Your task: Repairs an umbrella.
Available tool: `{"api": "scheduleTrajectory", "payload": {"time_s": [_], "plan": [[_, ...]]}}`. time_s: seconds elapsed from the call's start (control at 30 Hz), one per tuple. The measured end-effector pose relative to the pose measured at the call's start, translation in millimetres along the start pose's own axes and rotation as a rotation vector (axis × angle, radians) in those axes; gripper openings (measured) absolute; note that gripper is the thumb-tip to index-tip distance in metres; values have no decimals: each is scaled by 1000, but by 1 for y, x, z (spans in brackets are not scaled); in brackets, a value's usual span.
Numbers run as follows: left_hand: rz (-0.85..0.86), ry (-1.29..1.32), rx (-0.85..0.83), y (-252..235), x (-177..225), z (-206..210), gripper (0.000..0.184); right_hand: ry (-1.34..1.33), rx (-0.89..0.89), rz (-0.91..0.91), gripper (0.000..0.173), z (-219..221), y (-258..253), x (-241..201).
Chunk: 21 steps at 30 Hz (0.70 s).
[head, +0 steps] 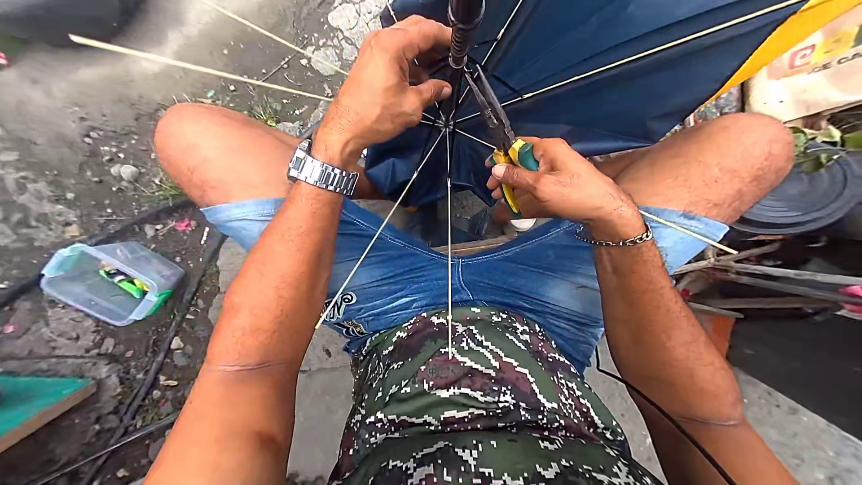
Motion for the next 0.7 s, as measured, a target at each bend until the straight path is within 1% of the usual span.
{"api": "scheduleTrajectory", "payload": {"time_s": [0.17,0.27,0.33,0.5,0.7], "plan": [[8,-15,-72,-1,2,0,34,-81,-102,-13,21,1,-1,1],[34,-16,-91,0,3,-1,35,-173,-181,-32,24,3,-4,3],[24,-15,-97,1,2,-2,31,-209,-214,-34,24,5,-5,5],[35,15,-46,1,-2,-4,26,-254,-239,-38,25,10,-8,9],[42,45,-57,2,-1,-4,27,-285,-259,-100,27,14,-15,14]]}}
Point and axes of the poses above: each hand's wrist, its own y-axis away from the middle knuckle, its own z-axis out of the palm, x = y × z, the point moved 7 cm from there along -y, towards the middle knuckle, and after that the axes turned 10 degrees about y, right-handed, at the moved point
